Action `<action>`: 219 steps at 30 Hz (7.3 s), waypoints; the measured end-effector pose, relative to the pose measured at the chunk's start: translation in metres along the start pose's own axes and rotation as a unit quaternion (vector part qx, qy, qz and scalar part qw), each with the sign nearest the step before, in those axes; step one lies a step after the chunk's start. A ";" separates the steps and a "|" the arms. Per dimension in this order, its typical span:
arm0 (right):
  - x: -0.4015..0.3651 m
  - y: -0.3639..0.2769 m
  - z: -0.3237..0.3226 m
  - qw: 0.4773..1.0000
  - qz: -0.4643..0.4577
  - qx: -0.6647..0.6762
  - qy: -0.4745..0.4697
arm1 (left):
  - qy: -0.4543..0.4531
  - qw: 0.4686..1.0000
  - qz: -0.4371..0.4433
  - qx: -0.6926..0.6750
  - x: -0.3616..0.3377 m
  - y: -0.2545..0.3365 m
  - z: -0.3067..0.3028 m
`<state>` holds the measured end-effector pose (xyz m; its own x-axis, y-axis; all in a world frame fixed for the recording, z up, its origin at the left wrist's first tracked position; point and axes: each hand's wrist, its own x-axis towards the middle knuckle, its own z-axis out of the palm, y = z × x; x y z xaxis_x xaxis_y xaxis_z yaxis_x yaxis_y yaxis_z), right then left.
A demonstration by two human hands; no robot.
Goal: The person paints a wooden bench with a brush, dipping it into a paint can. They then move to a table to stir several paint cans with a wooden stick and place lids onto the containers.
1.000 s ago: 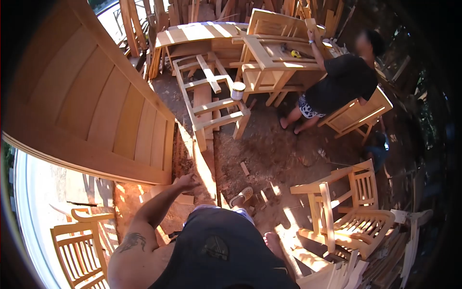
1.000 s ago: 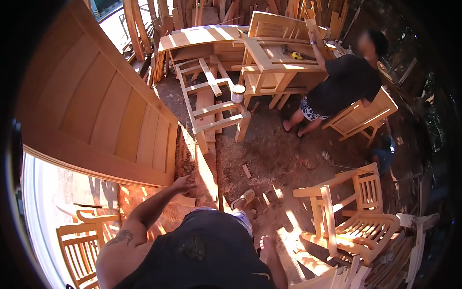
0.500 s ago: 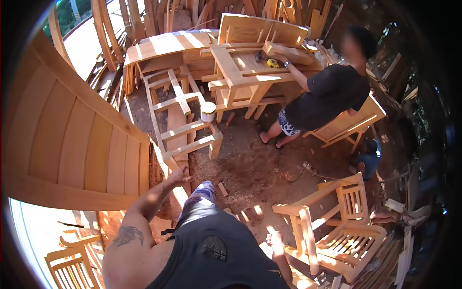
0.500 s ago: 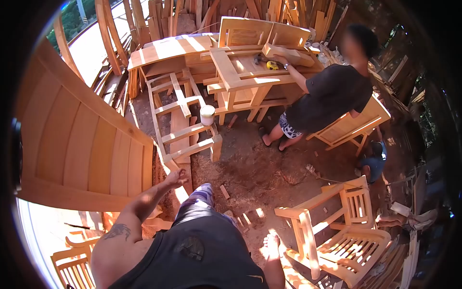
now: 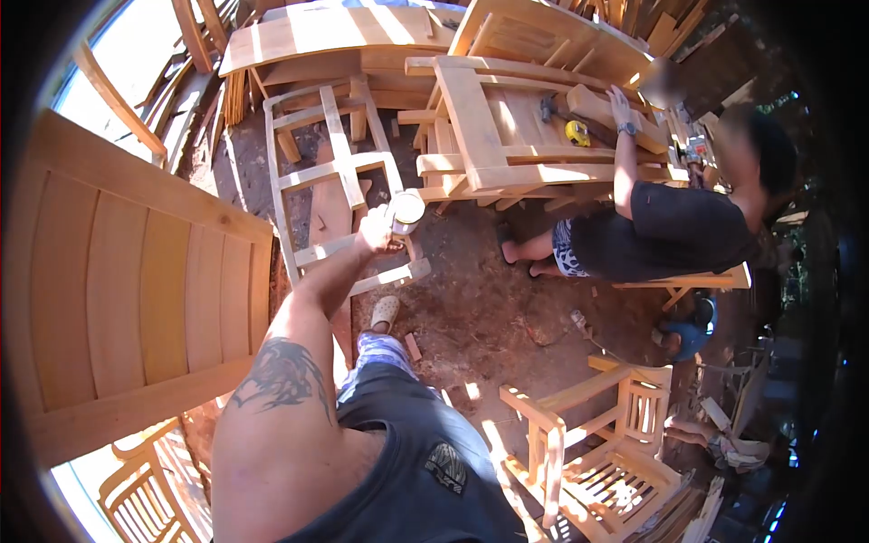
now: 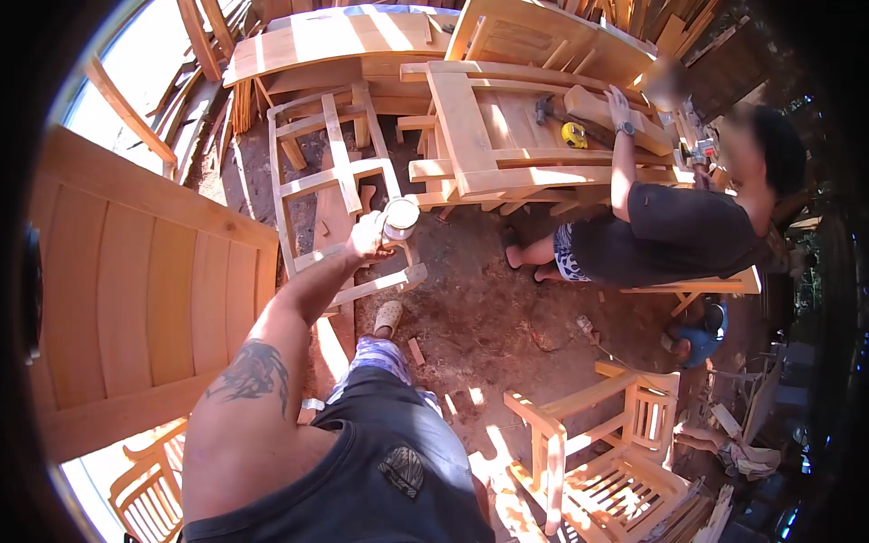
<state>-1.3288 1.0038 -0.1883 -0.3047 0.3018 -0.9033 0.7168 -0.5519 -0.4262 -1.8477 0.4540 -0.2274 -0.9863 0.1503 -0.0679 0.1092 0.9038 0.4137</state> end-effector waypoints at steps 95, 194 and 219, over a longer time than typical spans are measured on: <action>-0.220 0.181 -0.072 0.800 -0.348 0.063 0.485 | -0.530 0.791 0.185 -0.244 -0.237 0.481 0.067; -0.417 0.601 -0.398 0.713 0.056 0.121 0.689 | -0.671 0.102 0.727 -0.102 -1.157 0.685 0.297; -0.588 0.422 -0.465 0.599 -0.227 -0.145 0.754 | -0.538 0.024 0.749 -0.385 -1.109 0.905 0.147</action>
<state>-0.5553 0.9552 0.1852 0.2466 0.8497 0.4660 0.9205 -0.0550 -0.3868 -0.6374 1.1640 0.0888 0.6737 0.0800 0.7347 -0.5215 -0.6529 0.5493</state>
